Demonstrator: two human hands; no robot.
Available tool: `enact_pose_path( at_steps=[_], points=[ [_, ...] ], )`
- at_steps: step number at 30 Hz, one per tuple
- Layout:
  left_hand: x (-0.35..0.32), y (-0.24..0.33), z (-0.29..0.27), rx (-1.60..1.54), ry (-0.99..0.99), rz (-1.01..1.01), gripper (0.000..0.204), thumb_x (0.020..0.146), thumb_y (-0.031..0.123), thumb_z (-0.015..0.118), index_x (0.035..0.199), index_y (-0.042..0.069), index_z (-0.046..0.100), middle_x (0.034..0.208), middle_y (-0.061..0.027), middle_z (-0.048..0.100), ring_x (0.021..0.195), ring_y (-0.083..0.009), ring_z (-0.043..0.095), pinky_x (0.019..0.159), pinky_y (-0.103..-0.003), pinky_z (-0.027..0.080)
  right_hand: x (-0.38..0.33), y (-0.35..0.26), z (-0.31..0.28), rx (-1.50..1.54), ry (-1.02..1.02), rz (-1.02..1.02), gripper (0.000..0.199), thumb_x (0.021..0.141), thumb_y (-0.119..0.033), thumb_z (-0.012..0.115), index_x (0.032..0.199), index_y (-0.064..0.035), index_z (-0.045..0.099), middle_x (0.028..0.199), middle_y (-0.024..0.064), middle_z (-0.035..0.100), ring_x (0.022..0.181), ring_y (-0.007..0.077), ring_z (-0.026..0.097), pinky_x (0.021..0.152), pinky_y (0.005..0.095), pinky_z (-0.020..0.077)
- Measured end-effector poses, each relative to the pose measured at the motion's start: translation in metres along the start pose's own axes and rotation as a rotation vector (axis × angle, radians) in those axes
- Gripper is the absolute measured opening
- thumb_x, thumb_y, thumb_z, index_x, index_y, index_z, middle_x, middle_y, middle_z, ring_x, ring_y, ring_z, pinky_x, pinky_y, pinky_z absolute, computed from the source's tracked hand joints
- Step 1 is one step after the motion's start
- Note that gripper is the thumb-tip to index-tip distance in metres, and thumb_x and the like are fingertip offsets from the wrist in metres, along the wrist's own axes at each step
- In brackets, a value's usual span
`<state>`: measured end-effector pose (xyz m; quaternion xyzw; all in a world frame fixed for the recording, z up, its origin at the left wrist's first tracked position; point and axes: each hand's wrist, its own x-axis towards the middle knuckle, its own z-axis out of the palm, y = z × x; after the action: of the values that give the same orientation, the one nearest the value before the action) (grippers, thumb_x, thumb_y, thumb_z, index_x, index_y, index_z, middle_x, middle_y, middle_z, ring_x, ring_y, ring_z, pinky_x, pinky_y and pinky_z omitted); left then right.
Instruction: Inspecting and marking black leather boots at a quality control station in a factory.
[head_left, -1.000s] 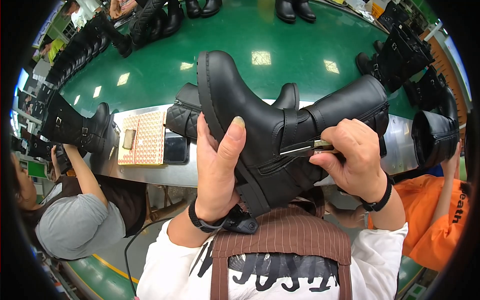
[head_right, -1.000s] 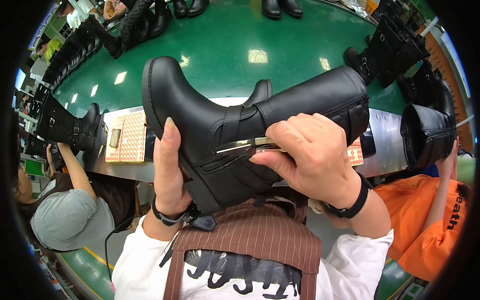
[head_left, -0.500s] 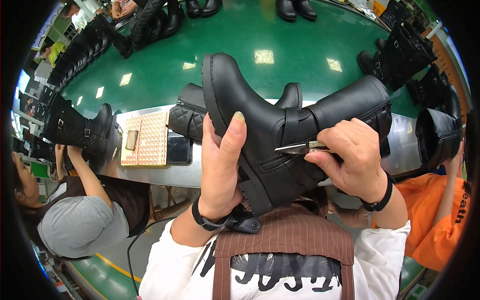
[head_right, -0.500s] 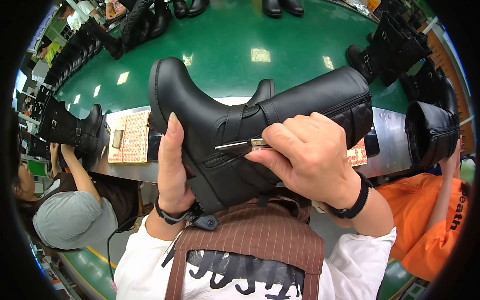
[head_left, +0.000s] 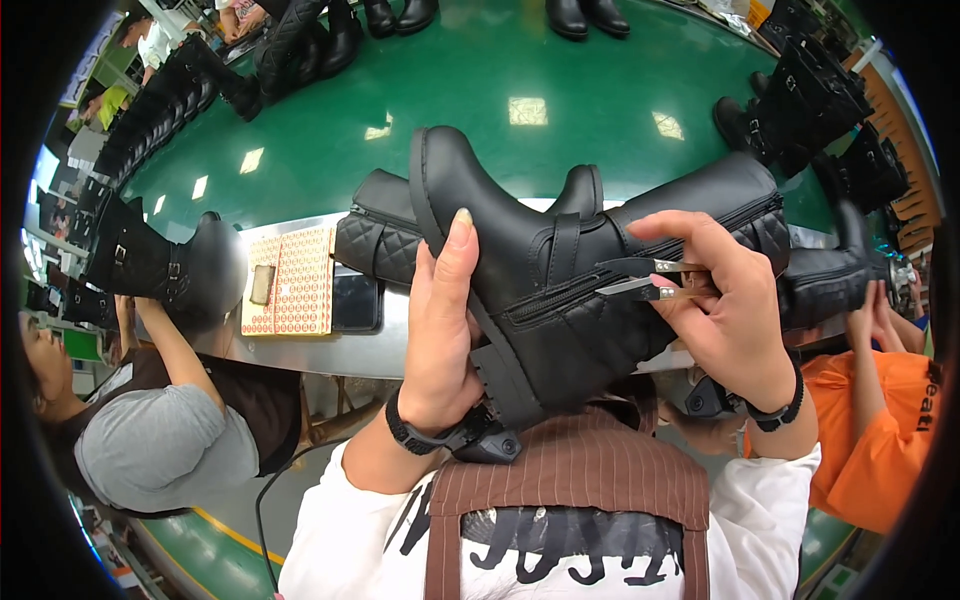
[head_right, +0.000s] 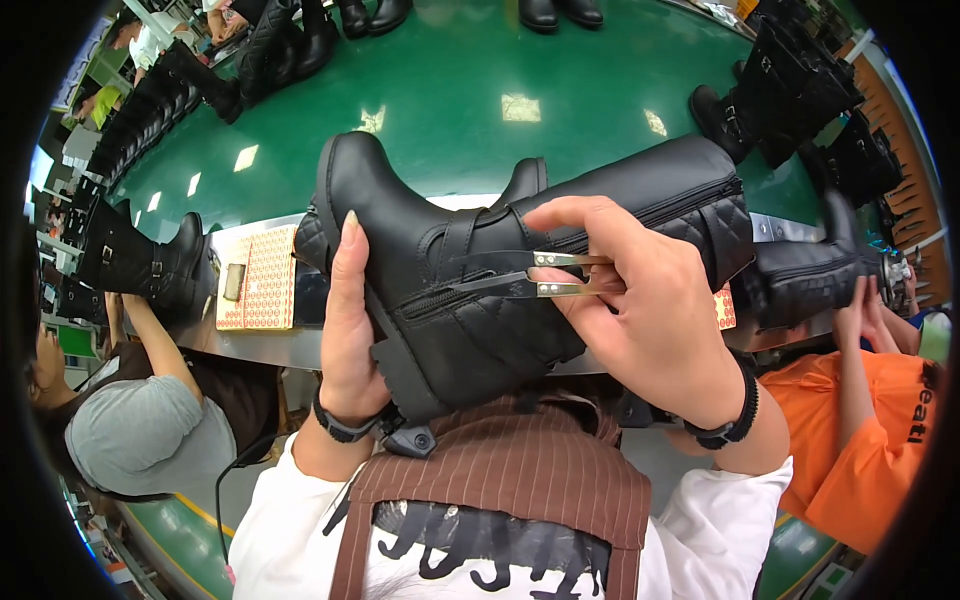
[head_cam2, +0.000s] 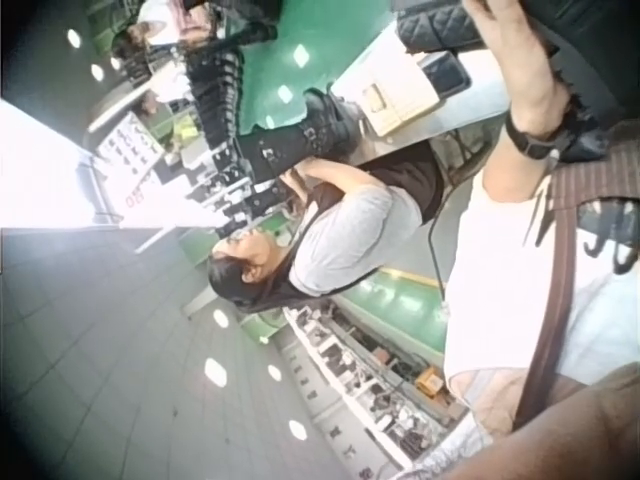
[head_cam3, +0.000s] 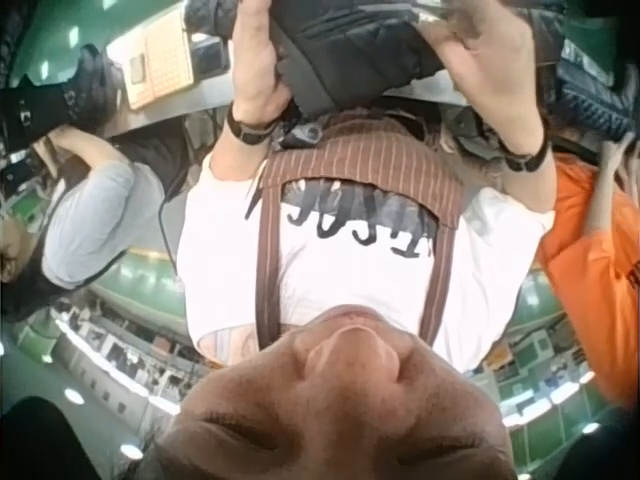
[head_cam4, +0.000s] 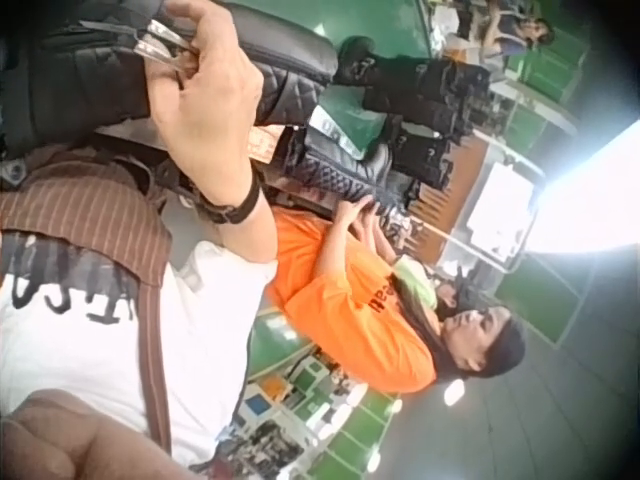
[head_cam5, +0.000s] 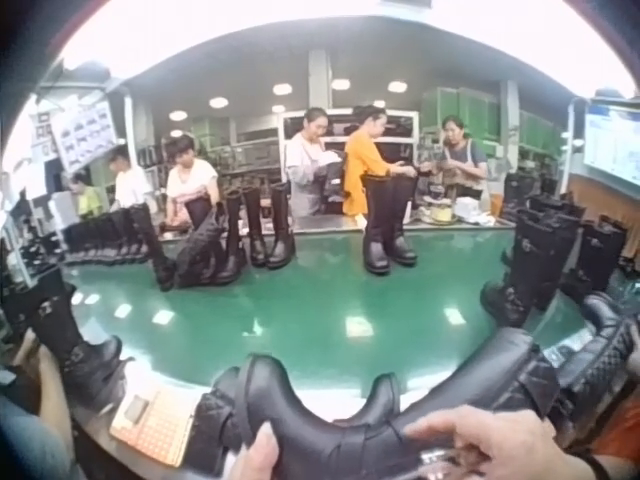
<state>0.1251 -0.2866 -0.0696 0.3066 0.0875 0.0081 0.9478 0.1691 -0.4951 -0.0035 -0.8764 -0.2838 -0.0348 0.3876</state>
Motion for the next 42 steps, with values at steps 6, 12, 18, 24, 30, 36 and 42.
enact_pose_path(
  at_steps=[6,12,18,24,30,36,42],
  points=[
    [-0.005,0.007,0.001,0.024,0.025,-0.007,0.043,0.104,0.036,0.045,0.126,0.0,0.048,0.117,-0.016,0.063,0.104,-0.0244,0.067,0.092,-0.037,0.055,-0.002,-0.005,-0.015,-0.139,0.17,-0.005,0.04,0.074,0.003,0.073,0.112,-0.0073,0.066,0.06,0.0034,0.046,0.051,0.0129,0.042,0.051,0.027,0.0362],
    [-0.004,0.014,0.001,0.215,-0.122,-0.061,0.067,0.101,0.055,0.035,0.139,0.0,0.041,0.137,-0.0204,0.052,0.125,-0.0333,0.054,0.109,-0.047,0.041,-0.016,-0.011,-0.03,-0.352,0.145,-0.12,0.045,0.066,0.002,0.073,0.11,-0.0062,0.067,0.069,0.0007,0.062,0.053,0.0161,0.054,0.054,0.0301,0.0364],
    [-0.007,0.008,-0.009,0.199,-0.095,-0.005,0.069,0.101,0.056,0.035,0.139,-0.001,0.041,0.136,-0.0216,0.052,0.125,-0.0333,0.054,0.108,-0.047,0.042,-0.023,-0.007,-0.025,-0.228,0.167,-0.102,0.046,0.065,0.004,0.07,0.11,-0.0048,0.067,0.08,0.0032,0.069,0.059,0.0161,0.058,0.057,0.0302,0.0396],
    [-0.004,0.006,-0.009,0.207,-0.052,0.017,0.068,0.102,0.054,0.035,0.137,-0.004,0.043,0.135,-0.0225,0.053,0.122,-0.0332,0.056,0.107,-0.046,0.044,-0.031,-0.002,-0.015,-0.186,0.159,-0.1,0.038,0.069,-0.005,0.076,0.105,-0.0047,0.067,0.081,0.0044,0.067,0.059,0.0168,0.056,0.058,0.0299,0.0425],
    [-0.005,0.004,-0.011,-0.041,-0.006,0.052,0.041,0.102,0.028,0.051,0.133,0.003,0.039,0.12,-0.0148,0.06,0.106,-0.0234,0.065,0.091,-0.039,0.056,-0.028,-0.005,-0.014,-0.206,0.162,-0.151,0.033,0.072,-0.014,0.081,0.1,-0.0044,0.068,0.072,0.0013,0.06,0.058,0.0132,0.052,0.054,0.0267,0.0399],
    [-0.006,0.008,-0.021,0.075,0.182,0.122,0.036,0.102,0.036,0.051,0.125,0.008,0.052,0.117,-0.0039,0.062,0.11,-0.0178,0.061,0.096,-0.035,0.05,-0.04,0.006,0.001,-0.192,0.223,-0.187,0.031,0.074,-0.023,0.082,0.096,-0.0083,0.067,0.077,0.0057,0.064,0.067,0.0242,0.061,0.061,0.0368,0.0457],
    [-0.001,0.021,-0.022,-0.091,0.101,0.258,0.056,0.1,0.043,0.052,0.138,0.002,0.048,0.139,-0.0141,0.054,0.122,-0.0306,0.056,0.109,-0.045,0.042,-0.08,0.027,0.008,-0.321,0.203,-0.233,0.036,0.068,-0.025,0.085,0.096,-0.0092,0.069,0.068,0.0028,0.053,0.06,0.0218,0.054,0.055,0.0337,0.0414]
  ],
)
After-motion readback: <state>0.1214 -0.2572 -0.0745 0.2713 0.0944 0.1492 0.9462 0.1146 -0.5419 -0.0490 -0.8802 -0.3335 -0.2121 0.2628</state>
